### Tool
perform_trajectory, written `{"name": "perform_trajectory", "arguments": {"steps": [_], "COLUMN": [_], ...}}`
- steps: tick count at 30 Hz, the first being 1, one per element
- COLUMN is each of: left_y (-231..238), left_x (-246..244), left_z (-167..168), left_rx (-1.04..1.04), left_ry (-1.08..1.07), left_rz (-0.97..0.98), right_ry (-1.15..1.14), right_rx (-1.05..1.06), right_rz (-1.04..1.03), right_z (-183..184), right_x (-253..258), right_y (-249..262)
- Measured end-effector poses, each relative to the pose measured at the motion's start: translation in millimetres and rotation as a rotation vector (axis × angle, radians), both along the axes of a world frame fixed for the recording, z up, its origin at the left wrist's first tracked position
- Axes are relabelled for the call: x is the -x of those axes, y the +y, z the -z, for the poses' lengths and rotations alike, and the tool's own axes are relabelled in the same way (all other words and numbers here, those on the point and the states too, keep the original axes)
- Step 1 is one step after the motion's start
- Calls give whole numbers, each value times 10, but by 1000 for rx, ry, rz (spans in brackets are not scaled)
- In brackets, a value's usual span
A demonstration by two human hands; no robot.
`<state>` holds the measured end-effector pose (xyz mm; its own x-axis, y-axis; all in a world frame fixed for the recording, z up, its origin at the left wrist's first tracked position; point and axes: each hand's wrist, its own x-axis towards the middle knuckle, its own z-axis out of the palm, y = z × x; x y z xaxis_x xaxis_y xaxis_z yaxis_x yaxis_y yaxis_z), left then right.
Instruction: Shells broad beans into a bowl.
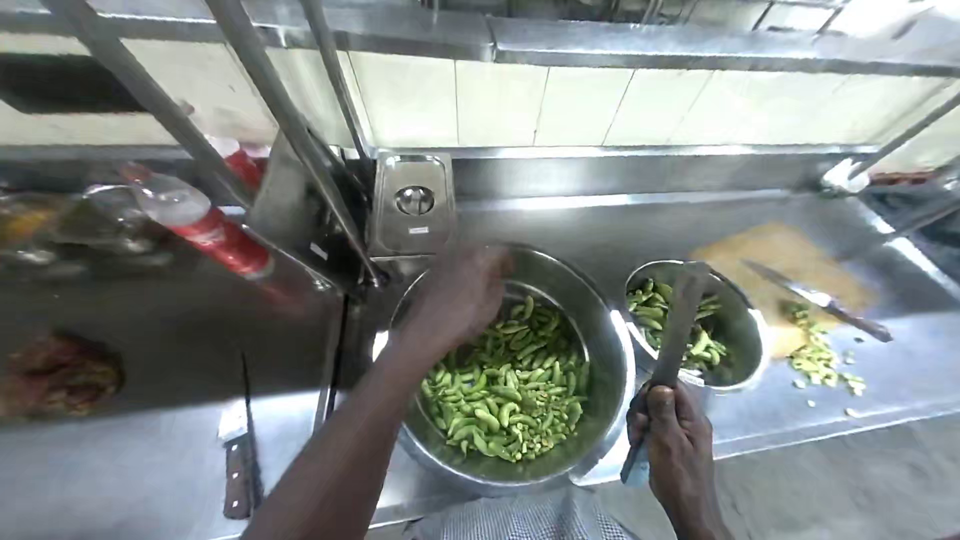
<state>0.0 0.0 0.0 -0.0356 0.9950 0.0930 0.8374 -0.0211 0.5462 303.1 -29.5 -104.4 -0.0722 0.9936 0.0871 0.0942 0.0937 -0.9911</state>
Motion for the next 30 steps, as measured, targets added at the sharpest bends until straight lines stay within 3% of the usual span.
{"name": "perform_trajectory", "arguments": {"steps": [2, 5, 7, 11, 18, 23, 27, 30], "left_y": [156, 262, 210, 202, 145, 15, -241, -385], "left_x": [-107, -248, -312, -236, -150, -201, -393, -482], "left_z": [521, 1169, 1383, 1714, 1711, 1446, 1084, 1018], "left_rx": [240, 570, 730, 802, 800, 405, 239, 105], "left_ry": [204, 295, 304, 303, 207, -19, -274, -341], "left_rz": [47, 46, 5, -3, -47, -17, -37, -54], "right_ry": [6, 18, 20, 42, -10, -65, -147, -223], "right_rx": [21, 27, 27, 36, 41, 31, 26, 0], "right_rz": [-15, -55, -75, -72, -86, -140, -187, -236], "right_z": [18, 41, 60, 121, 117, 96, 53, 3], "right_x": [-40, -71, -80, -100, -52, -12, 71, 183], "right_y": [19, 37, 40, 52, 34, 42, 58, 60]}}
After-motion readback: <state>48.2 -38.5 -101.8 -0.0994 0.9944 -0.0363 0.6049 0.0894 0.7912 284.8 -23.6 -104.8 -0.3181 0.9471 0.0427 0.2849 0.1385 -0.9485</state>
